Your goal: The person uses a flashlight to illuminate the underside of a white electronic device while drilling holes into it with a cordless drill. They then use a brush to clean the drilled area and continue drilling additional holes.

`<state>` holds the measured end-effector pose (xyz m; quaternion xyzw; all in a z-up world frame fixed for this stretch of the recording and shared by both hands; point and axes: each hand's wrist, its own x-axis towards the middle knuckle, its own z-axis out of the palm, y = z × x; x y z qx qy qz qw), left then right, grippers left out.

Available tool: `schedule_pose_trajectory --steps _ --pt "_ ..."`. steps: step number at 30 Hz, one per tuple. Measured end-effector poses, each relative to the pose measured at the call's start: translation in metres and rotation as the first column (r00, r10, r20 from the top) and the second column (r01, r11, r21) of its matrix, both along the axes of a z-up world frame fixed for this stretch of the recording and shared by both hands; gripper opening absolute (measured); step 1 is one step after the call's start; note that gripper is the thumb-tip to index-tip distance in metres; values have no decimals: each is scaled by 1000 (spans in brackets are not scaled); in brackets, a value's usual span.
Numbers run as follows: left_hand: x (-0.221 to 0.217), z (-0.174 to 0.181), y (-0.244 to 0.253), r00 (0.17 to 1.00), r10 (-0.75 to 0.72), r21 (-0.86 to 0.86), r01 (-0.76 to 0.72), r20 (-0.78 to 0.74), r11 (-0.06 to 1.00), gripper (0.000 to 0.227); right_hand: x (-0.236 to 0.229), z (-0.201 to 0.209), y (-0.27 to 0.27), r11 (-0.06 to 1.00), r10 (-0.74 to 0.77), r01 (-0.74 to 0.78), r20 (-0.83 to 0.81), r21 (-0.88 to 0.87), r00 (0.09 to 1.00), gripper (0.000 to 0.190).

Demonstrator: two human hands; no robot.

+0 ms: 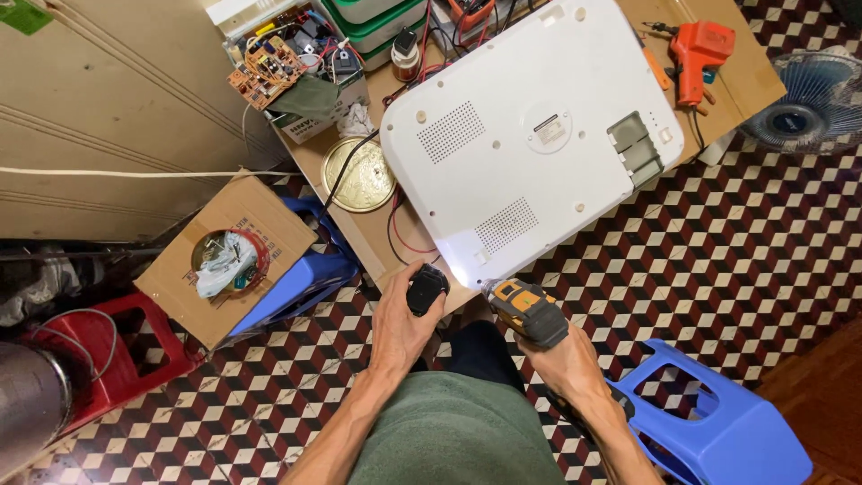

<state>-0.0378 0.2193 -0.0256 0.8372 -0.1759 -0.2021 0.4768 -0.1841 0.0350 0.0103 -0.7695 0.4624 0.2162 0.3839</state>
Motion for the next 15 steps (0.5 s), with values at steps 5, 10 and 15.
schedule_pose_trajectory --steps 5,10,15 --pt "0 8 -2 1000 13 -9 -12 16 1000 59 -4 1 0 1000 20 -20 6 0 1000 24" --pt "2 17 -6 1000 11 -23 -12 -23 1000 59 -6 1 0 1000 20 -19 10 -23 1000 26" --pt "-4 8 -8 998 -18 -49 20 54 999 58 -9 -1 1 1000 1 0 58 -30 998 25"
